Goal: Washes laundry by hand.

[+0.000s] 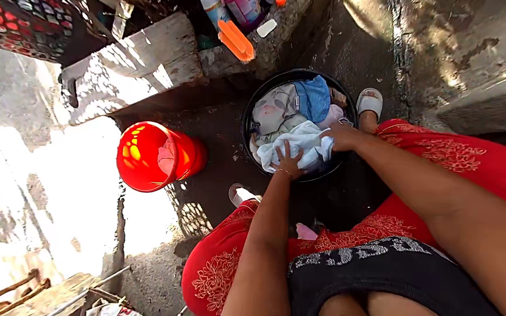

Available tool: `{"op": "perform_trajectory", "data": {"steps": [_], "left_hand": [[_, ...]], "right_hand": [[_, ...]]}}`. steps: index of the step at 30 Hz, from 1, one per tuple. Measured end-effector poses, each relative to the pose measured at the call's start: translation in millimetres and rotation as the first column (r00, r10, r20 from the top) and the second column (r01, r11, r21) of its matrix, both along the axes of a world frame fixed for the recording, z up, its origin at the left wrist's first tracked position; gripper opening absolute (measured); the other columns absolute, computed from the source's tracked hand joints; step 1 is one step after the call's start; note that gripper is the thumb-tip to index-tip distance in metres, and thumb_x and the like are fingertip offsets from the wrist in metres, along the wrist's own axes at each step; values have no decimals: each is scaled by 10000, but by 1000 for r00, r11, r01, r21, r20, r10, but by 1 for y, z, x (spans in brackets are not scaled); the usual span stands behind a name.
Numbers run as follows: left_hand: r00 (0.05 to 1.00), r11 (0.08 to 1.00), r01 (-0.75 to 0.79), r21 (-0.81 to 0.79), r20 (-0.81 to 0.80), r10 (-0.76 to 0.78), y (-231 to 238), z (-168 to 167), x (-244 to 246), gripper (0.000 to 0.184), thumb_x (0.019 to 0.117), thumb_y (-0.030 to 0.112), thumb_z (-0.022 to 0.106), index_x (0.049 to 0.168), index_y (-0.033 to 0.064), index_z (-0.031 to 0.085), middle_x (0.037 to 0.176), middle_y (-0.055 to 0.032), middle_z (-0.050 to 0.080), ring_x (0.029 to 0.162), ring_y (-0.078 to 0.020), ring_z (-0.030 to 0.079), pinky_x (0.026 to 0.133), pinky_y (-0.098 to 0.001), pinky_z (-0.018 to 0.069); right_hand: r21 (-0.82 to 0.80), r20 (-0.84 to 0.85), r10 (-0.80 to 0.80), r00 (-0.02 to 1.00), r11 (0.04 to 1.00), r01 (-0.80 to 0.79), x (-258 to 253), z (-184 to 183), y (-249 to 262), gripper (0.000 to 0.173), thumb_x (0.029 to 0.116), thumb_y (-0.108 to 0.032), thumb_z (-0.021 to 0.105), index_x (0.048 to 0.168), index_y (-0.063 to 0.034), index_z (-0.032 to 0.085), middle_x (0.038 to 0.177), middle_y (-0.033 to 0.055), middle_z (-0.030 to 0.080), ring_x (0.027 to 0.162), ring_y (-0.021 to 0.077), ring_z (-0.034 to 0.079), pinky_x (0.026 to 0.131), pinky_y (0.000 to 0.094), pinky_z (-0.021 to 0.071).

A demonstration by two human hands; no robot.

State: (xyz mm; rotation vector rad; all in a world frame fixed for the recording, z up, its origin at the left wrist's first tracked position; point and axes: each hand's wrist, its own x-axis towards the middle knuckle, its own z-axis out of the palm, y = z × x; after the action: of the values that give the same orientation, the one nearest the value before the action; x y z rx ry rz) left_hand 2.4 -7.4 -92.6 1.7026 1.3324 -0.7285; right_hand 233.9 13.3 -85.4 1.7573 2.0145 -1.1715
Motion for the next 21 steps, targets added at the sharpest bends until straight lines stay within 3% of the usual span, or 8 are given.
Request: {"op": "perform_trajectory", "data": {"steps": [2, 4, 7, 10, 15, 17, 19, 21], "left_hand": [[999, 999, 38, -33, -29, -38, 8, -21, 1, 900, 919, 553, 713, 1644, 390, 205, 1692, -116, -272, 1524, -526, -205, 1043, -902, 64], [996, 996, 79, -53, -45, -81, 16, -34, 0, 978, 885, 532, 764, 1655, 352, 188, 1695, -119, -263, 1527, -519, -205, 1044, -901, 76], [988, 991, 119, -69, -89, -125, 20, -52, 0, 1078, 844, 379, 827, 1668, 303, 136, 1702, -141, -236, 1526, -527, -194, 1021, -919, 91], [992, 994, 80, -75, -87, -87, 21, -68, 2, 1018, 860, 252, 797, 1665, 256, 175, 1728, -141, -119, 1547, -504, -144, 1042, -907, 60], [997, 998, -53, 15, -61, 54, 9, -87, 9, 849, 918, 87, 682, 1647, 171, 255, 1722, -206, 40, 1574, -464, -21, 1137, -817, 68], [990, 994, -94, 47, -103, 98, 8, -90, 15, 755, 958, 103, 635, 1625, 80, 284, 1697, -248, 138, 1565, -461, 111, 1181, -746, 137], [990, 996, -89, -16, -113, 87, 13, -85, 16, 799, 954, 134, 651, 1619, -4, 230, 1692, -278, 107, 1563, -478, 82, 1186, -751, 75], [994, 998, -28, -60, -105, 22, 18, -79, 14, 753, 980, 190, 624, 1596, -46, 263, 1675, -308, 134, 1552, -507, 92, 1166, -784, 64]], "right_hand": [[-72, 41, -3, 999, 997, 6, -7, -33, 0, 655, 771, -107, 823, 1393, -219, 649, 1397, 337, 533, 1259, 565, 512, 970, 749, 429], [-135, 48, 1, 999, 991, 6, -17, -44, 7, 606, 796, -79, 795, 1376, -181, 652, 1385, 318, 554, 1267, 538, 522, 999, 724, 421], [-184, 111, 24, 994, 983, -3, -29, -65, 11, 629, 787, -79, 804, 1389, -129, 627, 1426, 345, 503, 1298, 572, 479, 981, 747, 428], [-221, 187, 43, 981, 975, -1, -43, -76, 5, 663, 793, -58, 813, 1410, -31, 572, 1470, 362, 450, 1338, 586, 434, 975, 779, 404], [-339, 260, 129, 957, 940, -35, -53, -86, -7, 483, 939, -120, 695, 1371, 62, 581, 1401, 310, 565, 1346, 505, 490, 1100, 719, 341], [-404, 312, 146, 939, 915, -8, -61, -89, -9, 458, 989, -121, 620, 1384, 100, 550, 1441, 340, 518, 1385, 523, 444, 1128, 708, 320], [-477, 333, 121, 935, 877, 56, -66, -80, -5, 521, 1037, -139, 538, 1460, 147, 432, 1537, 377, 382, 1468, 526, 330, 1173, 677, 280], [-466, 314, 86, 946, 881, 75, -61, -72, -4, 561, 1022, -180, 578, 1460, 140, 437, 1544, 369, 382, 1477, 517, 322, 1179, 678, 272]]}}
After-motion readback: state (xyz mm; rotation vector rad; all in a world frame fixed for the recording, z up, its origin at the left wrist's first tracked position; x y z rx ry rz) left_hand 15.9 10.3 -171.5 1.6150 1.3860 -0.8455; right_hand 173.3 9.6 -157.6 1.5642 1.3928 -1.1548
